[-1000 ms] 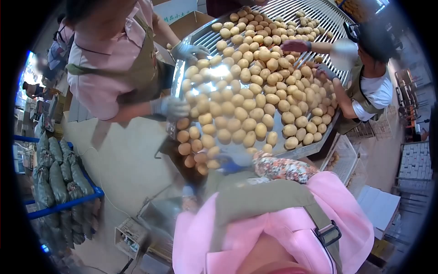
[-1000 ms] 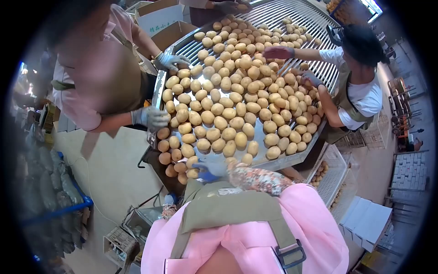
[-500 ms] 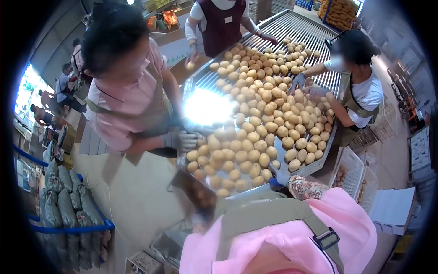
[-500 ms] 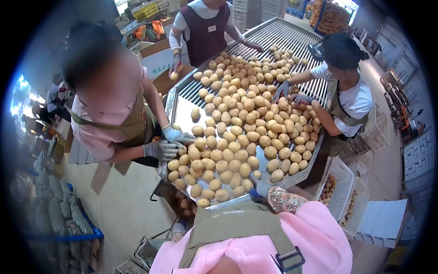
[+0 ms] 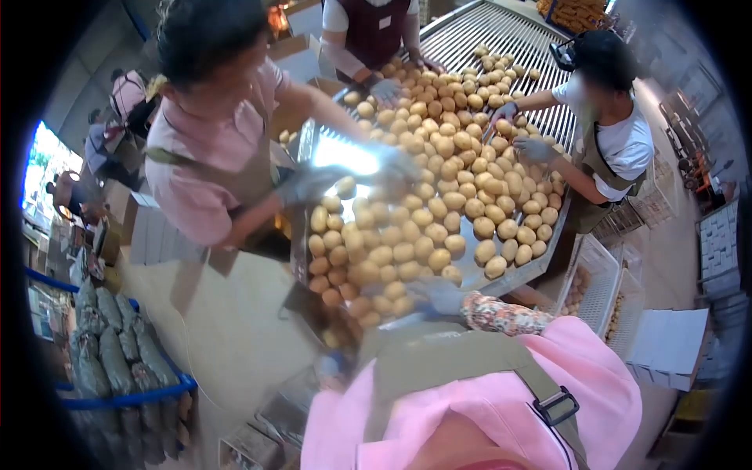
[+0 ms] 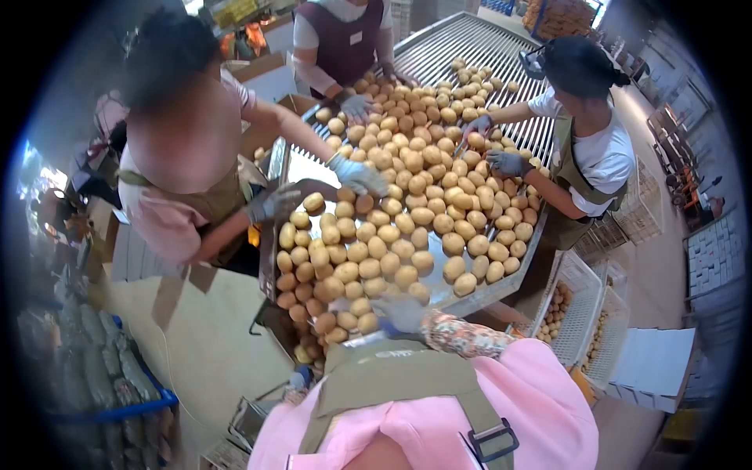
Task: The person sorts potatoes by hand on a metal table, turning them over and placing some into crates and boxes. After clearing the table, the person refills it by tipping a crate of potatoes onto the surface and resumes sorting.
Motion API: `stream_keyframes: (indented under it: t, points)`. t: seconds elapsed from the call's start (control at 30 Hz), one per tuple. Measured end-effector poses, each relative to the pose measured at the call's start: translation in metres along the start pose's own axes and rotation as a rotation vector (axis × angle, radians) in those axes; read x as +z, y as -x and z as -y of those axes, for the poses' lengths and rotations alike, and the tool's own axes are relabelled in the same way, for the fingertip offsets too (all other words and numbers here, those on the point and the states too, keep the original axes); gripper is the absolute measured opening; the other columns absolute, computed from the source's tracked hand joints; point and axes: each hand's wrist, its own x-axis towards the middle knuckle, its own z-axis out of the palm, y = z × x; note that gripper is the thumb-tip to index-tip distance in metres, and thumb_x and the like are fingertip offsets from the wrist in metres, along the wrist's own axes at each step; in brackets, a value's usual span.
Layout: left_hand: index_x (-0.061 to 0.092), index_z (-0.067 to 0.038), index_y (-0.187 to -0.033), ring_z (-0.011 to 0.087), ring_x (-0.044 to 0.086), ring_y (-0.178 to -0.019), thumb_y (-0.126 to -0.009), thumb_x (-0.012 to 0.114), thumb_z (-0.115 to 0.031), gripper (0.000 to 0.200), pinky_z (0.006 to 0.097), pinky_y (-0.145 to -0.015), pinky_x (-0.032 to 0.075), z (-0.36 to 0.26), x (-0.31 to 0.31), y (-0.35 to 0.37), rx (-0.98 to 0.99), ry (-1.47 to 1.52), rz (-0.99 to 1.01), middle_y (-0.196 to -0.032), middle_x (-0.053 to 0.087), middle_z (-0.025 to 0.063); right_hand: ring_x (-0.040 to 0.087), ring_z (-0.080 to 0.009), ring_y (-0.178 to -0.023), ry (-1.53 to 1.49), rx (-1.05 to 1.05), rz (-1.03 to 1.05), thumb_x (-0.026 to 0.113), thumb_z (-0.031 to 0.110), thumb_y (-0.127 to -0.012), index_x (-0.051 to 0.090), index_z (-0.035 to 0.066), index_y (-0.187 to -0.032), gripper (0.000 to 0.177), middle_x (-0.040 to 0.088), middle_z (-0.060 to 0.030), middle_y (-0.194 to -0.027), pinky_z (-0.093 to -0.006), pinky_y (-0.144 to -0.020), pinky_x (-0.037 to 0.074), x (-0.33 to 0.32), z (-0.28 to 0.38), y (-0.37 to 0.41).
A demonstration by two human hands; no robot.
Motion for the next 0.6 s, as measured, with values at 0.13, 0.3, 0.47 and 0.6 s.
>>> stream_keyframes:
  t: [0.13,0.3,0.47,0.6]
  points:
    - [0.069,-0.003,-0.086,0.0413,0.064,-0.085,-0.09,0.045,-0.042,0.046,0.0485,-0.074,0.048,0.002,-0.001,0.002,0.052,-0.011,-0.06,-0.086,0.067,0.023,0.053,-0.0363,-0.113,-0.039,-0.226,0.119,0.053,0.022,-0.092,0.049,0.009,-0.133,0.043,0.053,-0.0195,-0.126,-0.0451,-0.098,0.041,-0.021,0.056,-0.048]
    - [0.07,-0.003,-0.087,0.0418,0.063,-0.087,-0.091,0.045,-0.042,0.046,0.0488,-0.075,0.048,-0.006,0.004,0.019,-0.096,0.064,-0.097,-0.087,0.066,0.0232,0.036,-0.0448,-0.128,0.362,-0.282,0.152,0.055,0.033,-0.088,0.052,0.024,-0.133,0.046,0.037,-0.0209,-0.144,-0.0545,-0.106,0.028,-0.003,0.024,-0.068]
    - [0.07,-0.003,-0.09,0.0426,0.063,-0.087,-0.091,0.042,-0.043,0.048,0.0481,-0.077,0.048,0.001,0.014,0.023,-0.113,0.125,-0.126,-0.087,0.067,0.0224,0.023,-0.0529,-0.133,0.321,-0.242,0.386,0.052,0.04,-0.09,0.052,0.033,-0.131,0.042,0.022,-0.0197,-0.152,-0.0594,-0.11,0.018,0.017,0.011,-0.07]
    - [0.07,-0.005,-0.097,0.0404,0.06,-0.101,-0.089,0.042,-0.046,0.05,0.045,-0.087,0.048,-0.019,-0.015,0.036,-0.249,0.159,-0.017,-0.1,0.067,0.0216,0.018,-0.0555,-0.134,0.324,-0.209,0.52,0.051,0.047,-0.088,0.054,0.033,-0.129,0.043,0.022,-0.0192,-0.152,-0.0632,-0.111,0.01,0.029,0.065,-0.088]
